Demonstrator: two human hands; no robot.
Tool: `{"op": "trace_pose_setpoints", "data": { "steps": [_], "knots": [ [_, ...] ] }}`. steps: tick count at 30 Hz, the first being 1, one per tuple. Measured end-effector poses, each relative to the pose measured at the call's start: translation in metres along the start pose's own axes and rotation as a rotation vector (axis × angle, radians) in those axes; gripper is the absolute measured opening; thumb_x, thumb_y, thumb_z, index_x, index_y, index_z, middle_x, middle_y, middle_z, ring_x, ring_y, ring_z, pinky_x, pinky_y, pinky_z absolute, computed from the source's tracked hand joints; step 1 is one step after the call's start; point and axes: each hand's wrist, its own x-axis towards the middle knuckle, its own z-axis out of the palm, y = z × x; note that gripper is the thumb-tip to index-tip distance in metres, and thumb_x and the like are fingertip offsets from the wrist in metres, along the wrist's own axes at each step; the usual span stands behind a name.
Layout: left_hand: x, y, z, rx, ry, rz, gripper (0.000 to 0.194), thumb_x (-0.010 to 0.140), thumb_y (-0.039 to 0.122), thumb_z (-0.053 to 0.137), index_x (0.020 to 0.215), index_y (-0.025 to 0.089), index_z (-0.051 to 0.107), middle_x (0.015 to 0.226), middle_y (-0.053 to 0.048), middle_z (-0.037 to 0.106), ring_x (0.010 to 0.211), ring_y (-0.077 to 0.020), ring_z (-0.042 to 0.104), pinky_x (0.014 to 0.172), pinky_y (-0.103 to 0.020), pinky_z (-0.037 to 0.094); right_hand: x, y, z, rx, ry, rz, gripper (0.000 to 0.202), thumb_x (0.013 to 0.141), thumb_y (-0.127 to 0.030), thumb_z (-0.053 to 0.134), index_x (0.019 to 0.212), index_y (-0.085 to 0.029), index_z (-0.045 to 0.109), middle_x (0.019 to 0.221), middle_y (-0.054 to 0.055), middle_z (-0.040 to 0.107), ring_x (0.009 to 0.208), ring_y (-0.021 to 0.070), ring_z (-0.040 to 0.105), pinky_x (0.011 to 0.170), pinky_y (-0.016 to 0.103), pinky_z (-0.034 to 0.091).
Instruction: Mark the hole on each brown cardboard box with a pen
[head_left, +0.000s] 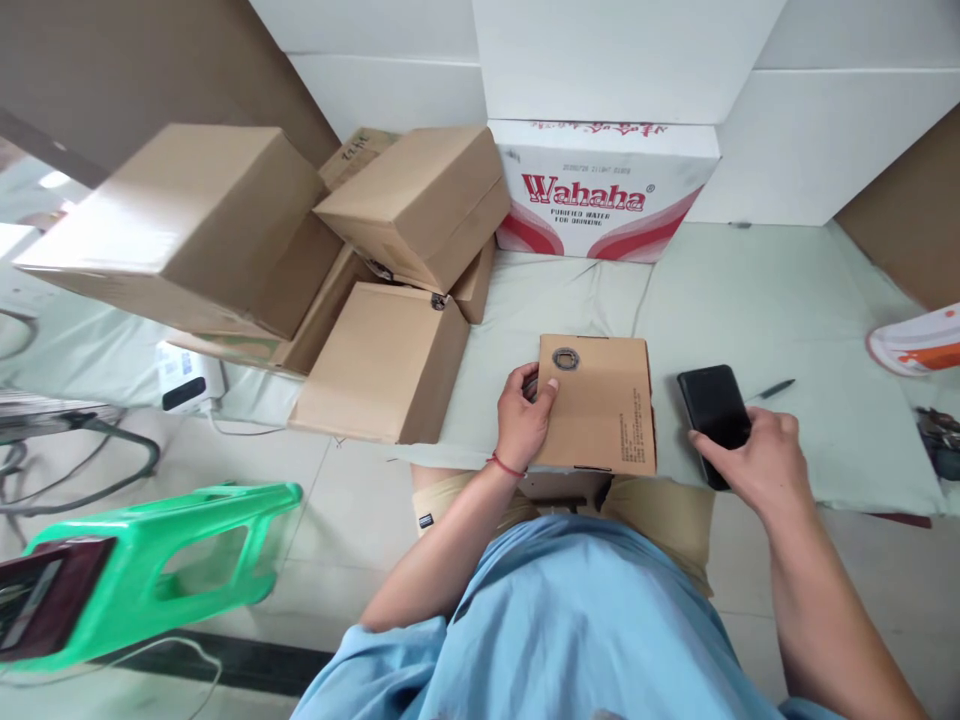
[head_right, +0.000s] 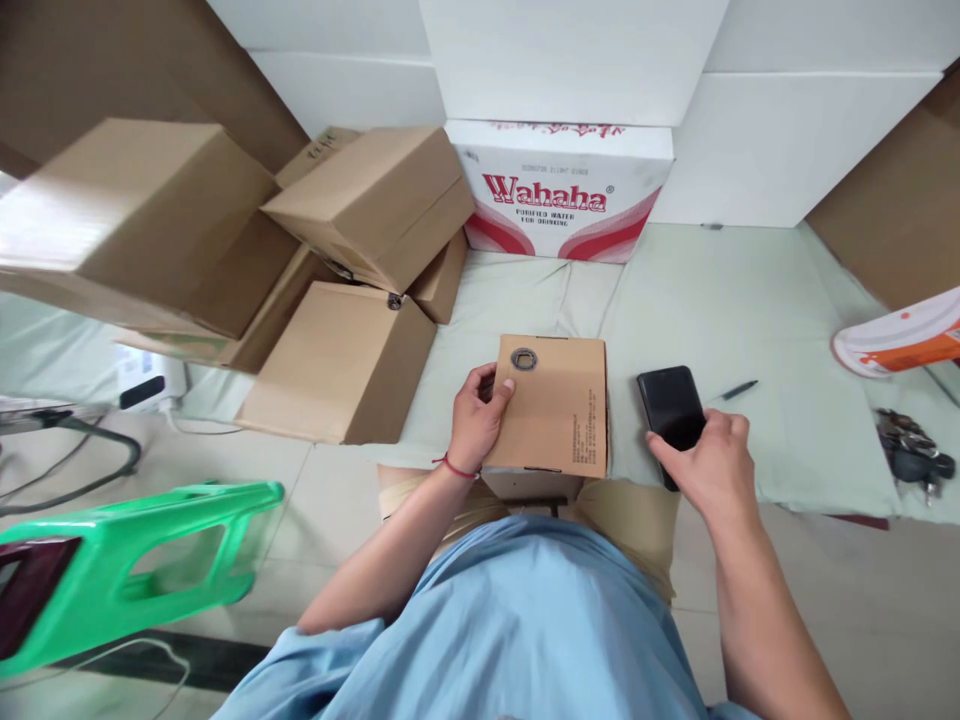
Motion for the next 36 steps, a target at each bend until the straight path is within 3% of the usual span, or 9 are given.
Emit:
{"op": "trace_pose_setpoints", "data": {
  "steps": [3,7,12,16,22,28,33,36],
  "knots": [
    [0.000,-0.002,0.001,0.005,0.001,0.000,0.048,0.089,0.050,0.084,0.121,0.019,0.067,0.132,-0.016,0.078,0.123,-0.0307,0.076,0.114,-0.051,0.057,-0.008,-0.016,-0.013,0.224,0.103,-0.075,0.070,0.073,-0.065,0.071,0.123,-0.017,0.066,0.126,0.022,0.064,0.112,0.0401,0.070,0.102,0.056,0.058],
    [0.001,-0.002,0.002,0.011,-0.001,0.008,0.049,0.088,0.052,0.084,0.120,0.020,0.066,0.130,-0.016,0.078,0.122,-0.0310,0.076,0.113,-0.051,0.057,-0.032,-0.068,-0.017,0.411,0.152,-0.305,0.056,0.075,-0.060,0.070,0.116,-0.023,0.061,0.117,0.015,0.064,0.103,0.0343,0.070,0.092,0.051,0.062],
    [0.001,-0.001,0.002,0.016,0.021,0.025,0.044,0.085,0.048,0.084,0.115,0.019,0.067,0.125,-0.014,0.080,0.119,-0.0282,0.076,0.110,-0.046,0.058,-0.060,-0.141,0.008,0.384,0.229,-0.491,0.056,0.070,-0.052,0.075,0.113,-0.024,0.052,0.111,0.013,0.061,0.095,0.0329,0.067,0.074,0.047,0.062],
    [0.002,0.000,0.003,0.018,0.041,0.029,0.035,0.079,0.036,0.085,0.106,0.018,0.070,0.116,-0.011,0.082,0.112,-0.0272,0.076,0.102,-0.041,0.060,-0.066,-0.171,0.028,0.344,0.258,-0.497,0.058,0.071,-0.049,0.077,0.112,-0.024,0.045,0.109,0.010,0.056,0.093,0.0325,0.063,0.073,0.048,0.061],
    [0.002,0.002,0.000,0.018,0.056,0.020,0.027,0.073,0.023,0.080,0.098,0.020,0.070,0.110,-0.008,0.083,0.108,-0.0261,0.076,0.097,-0.038,0.061,-0.068,-0.182,0.029,0.295,0.268,-0.509,0.055,0.075,-0.045,0.079,0.111,-0.023,0.044,0.107,0.011,0.055,0.097,0.0322,0.059,0.082,0.049,0.060],
    [0.002,0.001,-0.001,0.010,0.052,-0.001,0.035,0.071,0.018,0.076,0.105,0.018,0.070,0.113,-0.010,0.083,0.107,-0.0273,0.077,0.097,-0.041,0.062,-0.071,-0.181,0.033,0.293,0.278,-0.529,0.057,0.076,-0.044,0.078,0.116,-0.021,0.044,0.110,0.013,0.056,0.096,0.0324,0.060,0.081,0.049,0.061],
    [0.002,0.001,0.001,0.007,0.044,-0.003,0.035,0.078,0.028,0.081,0.110,0.019,0.069,0.118,-0.012,0.082,0.112,-0.0280,0.077,0.103,-0.043,0.061,-0.068,-0.172,0.030,0.315,0.262,-0.518,0.062,0.076,-0.049,0.079,0.120,-0.020,0.047,0.115,0.015,0.057,0.096,0.0325,0.063,0.076,0.046,0.061],
    [0.001,0.000,0.003,0.002,0.029,-0.007,0.039,0.085,0.041,0.083,0.113,0.019,0.067,0.122,-0.014,0.081,0.115,-0.0278,0.077,0.106,-0.044,0.060,-0.050,-0.145,0.016,0.310,0.283,-0.444,0.069,0.076,-0.056,0.081,0.126,-0.020,0.049,0.122,0.017,0.056,0.100,0.0343,0.065,0.077,0.048,0.061]
  ]
}}
